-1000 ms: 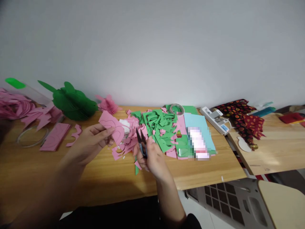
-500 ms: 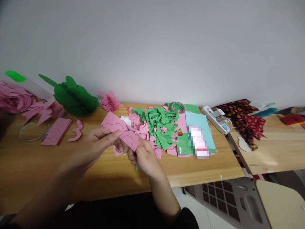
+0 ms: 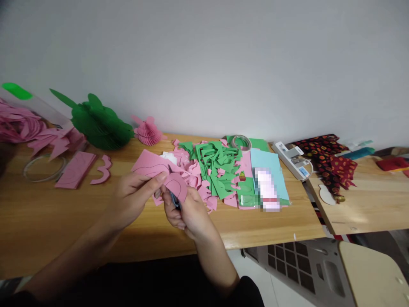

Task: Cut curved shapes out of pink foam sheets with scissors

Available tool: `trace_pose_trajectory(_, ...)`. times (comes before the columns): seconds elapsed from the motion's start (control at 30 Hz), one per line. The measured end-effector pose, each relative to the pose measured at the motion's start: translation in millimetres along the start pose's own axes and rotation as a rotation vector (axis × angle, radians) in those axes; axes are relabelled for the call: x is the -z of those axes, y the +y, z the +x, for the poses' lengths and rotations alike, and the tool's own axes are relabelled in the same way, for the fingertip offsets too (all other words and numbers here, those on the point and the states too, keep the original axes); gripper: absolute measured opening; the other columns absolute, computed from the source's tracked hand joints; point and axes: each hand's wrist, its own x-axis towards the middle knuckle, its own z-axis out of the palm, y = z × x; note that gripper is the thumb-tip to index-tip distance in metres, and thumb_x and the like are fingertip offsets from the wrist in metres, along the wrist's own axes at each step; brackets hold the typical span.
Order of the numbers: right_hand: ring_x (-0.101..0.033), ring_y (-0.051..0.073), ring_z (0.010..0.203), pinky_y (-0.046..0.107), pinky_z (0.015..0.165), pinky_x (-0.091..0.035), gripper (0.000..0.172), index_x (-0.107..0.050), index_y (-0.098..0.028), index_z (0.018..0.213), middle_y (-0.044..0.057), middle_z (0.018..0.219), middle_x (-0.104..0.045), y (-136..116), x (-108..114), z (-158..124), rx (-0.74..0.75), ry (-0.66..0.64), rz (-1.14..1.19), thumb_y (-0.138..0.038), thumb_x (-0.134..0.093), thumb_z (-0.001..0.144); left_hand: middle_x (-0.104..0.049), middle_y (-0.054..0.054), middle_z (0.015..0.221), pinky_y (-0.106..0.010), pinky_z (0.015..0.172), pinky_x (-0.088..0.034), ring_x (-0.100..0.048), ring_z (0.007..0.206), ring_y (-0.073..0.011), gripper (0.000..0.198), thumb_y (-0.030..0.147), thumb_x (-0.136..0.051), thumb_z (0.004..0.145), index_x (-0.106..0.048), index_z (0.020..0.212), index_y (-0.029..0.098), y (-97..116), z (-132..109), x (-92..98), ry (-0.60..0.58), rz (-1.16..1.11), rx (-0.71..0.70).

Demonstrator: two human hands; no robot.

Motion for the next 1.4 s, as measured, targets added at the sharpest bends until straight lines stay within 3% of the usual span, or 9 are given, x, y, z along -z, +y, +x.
trace_pose_trajectory(0.3,-0.012,0.002,0.029,0.014,0.027,-0.011,0.049,-0.046,-0.021,0.063,-0.013,0.038,-0.028,6.4,-2.7,0.0,0.041,0.034,0.048,-0.064,-0.067,0.074,-0.052,0.004,0.041,-0.021,0.045,-0.035,-0.046,0.042,-0.0085,0.042,0.025,-0.052,0.088,-0.060,0.048,0.017,2.9,-1.8,-1.6,-0.002,-0.028,0.011)
trace_pose_trajectory(0.53,-0.011,0.002,0.029,0.015,0.026,-0.010,0.047,-0.046,-0.020,0.060,-0.013,0.036,-0.028,4.0,-7.0,-0.1,0.025,0.055,0.073,-0.059,-0.070,0.072,-0.051,0.003,0.039,-0.022,0.042,-0.034,-0.046,0.041,-0.0095,0.043,0.028,-0.052,0.087,-0.055,0.045,0.018,2.0,-3.4,-5.8,0.058,-0.034,0.047)
trace_pose_trajectory(1.1,-0.010,0.002,0.029,0.015,0.027,-0.008,0.046,-0.045,-0.021,0.059,-0.014,0.035,-0.025,3.3,-6.2,0.8,0.019,0.069,0.021,-0.058,-0.066,0.075,-0.052,0.002,0.039,-0.024,0.044,-0.034,-0.047,0.041,-0.0107,0.044,0.032,-0.052,0.087,-0.050,0.045,0.019,1.6,-4.3,-5.9,0.054,-0.046,0.114)
trace_pose_trajectory(1.4,-0.011,0.002,0.029,0.016,0.027,-0.008,0.045,-0.045,-0.021,0.057,-0.013,0.035,-0.027,1.9,-8.1,1.1,-0.009,0.112,0.040,-0.055,-0.071,0.070,-0.045,0.003,0.037,-0.024,0.042,-0.031,-0.041,0.039,-0.0097,0.046,0.033,-0.053,0.085,-0.046,0.042,0.019,1.2,-3.4,-6.9,0.081,-0.033,0.120)
